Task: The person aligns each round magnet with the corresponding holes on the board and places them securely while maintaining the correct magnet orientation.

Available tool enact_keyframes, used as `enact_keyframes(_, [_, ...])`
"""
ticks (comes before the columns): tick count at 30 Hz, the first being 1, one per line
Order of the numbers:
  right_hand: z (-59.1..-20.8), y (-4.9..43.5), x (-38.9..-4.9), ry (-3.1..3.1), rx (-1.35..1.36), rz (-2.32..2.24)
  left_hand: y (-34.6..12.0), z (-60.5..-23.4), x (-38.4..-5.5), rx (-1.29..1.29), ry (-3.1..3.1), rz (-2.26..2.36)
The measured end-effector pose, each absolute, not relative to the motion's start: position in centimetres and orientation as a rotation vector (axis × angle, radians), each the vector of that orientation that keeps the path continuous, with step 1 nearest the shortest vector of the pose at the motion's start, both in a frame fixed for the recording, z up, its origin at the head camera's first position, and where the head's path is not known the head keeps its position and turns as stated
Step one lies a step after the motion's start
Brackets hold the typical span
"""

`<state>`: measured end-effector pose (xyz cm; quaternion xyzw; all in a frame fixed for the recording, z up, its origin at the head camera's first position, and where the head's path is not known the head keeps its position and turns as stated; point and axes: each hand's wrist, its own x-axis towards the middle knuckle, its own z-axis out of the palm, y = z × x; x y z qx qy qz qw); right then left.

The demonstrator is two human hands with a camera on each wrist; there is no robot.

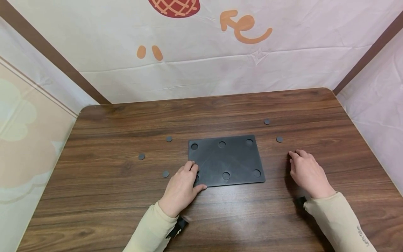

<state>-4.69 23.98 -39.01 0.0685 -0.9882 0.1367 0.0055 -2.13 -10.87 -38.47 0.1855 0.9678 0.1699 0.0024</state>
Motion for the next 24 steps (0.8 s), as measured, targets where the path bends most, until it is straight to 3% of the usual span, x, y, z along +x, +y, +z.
enact_keyframes(24, [-39.05, 24.75, -5.58, -2.991, 0.226, 0.541, -10.83, -38.42, -2.10, 0.593, 3.050, 0.511])
